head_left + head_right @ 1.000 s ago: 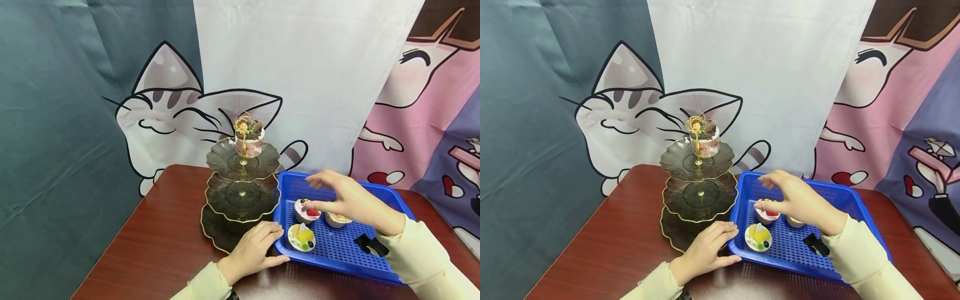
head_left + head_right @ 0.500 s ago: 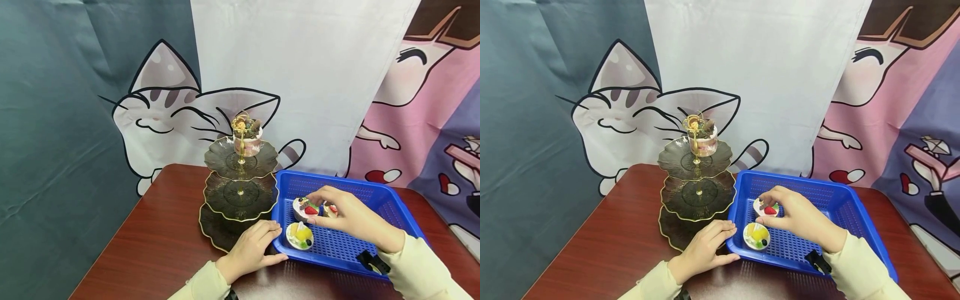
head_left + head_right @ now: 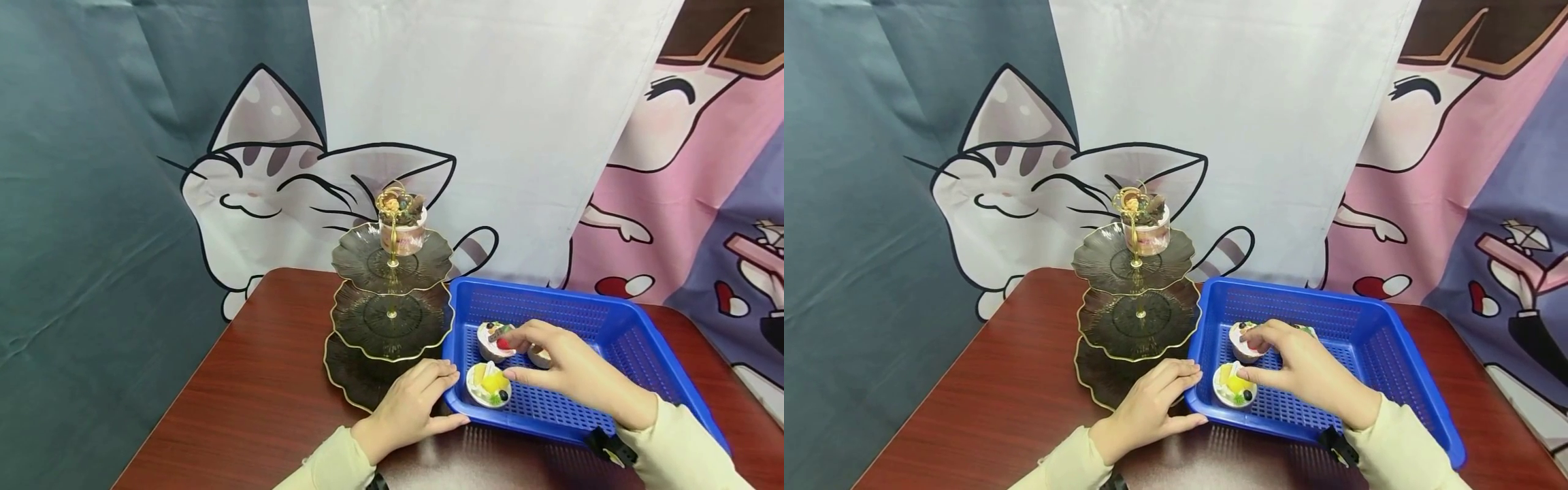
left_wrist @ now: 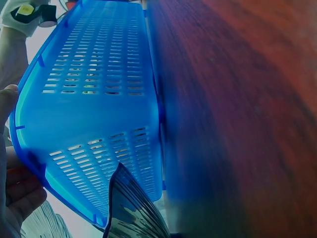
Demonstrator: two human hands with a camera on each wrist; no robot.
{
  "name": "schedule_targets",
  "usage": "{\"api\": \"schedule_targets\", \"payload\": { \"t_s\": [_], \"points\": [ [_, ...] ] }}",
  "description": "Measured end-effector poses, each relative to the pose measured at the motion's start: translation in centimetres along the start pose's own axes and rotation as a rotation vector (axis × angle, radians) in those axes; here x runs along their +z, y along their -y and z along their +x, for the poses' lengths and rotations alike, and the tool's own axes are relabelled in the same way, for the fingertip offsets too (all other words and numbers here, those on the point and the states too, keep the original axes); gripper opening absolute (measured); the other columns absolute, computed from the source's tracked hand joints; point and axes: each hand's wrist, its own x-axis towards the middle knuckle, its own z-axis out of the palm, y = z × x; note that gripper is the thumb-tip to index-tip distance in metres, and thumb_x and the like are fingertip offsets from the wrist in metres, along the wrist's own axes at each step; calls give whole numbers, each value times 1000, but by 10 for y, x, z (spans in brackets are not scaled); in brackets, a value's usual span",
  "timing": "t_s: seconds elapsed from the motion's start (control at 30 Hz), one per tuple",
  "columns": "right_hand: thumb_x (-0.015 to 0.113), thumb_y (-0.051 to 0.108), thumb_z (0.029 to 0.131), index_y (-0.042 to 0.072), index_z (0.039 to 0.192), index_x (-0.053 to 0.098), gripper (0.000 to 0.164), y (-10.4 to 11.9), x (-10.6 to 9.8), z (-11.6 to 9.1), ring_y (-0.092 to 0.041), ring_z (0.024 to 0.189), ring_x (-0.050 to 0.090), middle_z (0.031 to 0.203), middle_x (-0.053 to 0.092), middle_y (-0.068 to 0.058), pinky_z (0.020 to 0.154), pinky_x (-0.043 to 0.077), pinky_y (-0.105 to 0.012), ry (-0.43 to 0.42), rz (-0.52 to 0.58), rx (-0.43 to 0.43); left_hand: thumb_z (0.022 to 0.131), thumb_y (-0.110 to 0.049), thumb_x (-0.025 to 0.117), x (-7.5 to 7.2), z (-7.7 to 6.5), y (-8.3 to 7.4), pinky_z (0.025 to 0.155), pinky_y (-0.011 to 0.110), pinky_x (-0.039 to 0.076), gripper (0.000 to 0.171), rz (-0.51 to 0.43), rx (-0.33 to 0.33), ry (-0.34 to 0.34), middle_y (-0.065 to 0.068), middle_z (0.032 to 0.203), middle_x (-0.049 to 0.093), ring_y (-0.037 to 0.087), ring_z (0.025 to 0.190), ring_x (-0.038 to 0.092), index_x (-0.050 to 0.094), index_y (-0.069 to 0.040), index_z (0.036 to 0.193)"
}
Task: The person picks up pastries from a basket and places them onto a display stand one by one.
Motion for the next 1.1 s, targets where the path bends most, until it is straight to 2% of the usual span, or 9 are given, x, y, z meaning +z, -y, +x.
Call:
{"api": "schedule_targets", "payload": {
  "t_s": [0.2, 0.77, 1.1],
  "points": [
    [75, 38, 81, 18, 106, 67, 33, -6, 11, -5, 2, 84, 52, 91, 59, 15, 69, 52, -23, -13, -51, 14, 74, -46, 79, 0, 0, 0, 102, 25, 48, 55, -3, -4, 7, 4, 107, 66, 17, 108, 62, 68, -4, 108],
    [72, 50, 79, 13, 109, 67, 48, -14, 31, -13, -10, 91, 63, 96, 66, 7, 78, 57, -36, 12, -132, 90, 75, -45, 79, 0, -1, 0, 102, 24, 48, 54, -23, -17, 12, 4, 108, 65, 17, 108, 62, 68, -4, 108],
    [76, 47, 76, 7, 110, 65, 53, -22, 49, -13, -15, 90, 63, 97, 62, 1, 78, 57, -39, 25, -143, 102, 74, -45, 80, 1, 0, 1, 102, 25, 48, 55, -35, -18, 4, 5, 108, 66, 18, 108, 62, 68, -4, 108]
  ]
}}
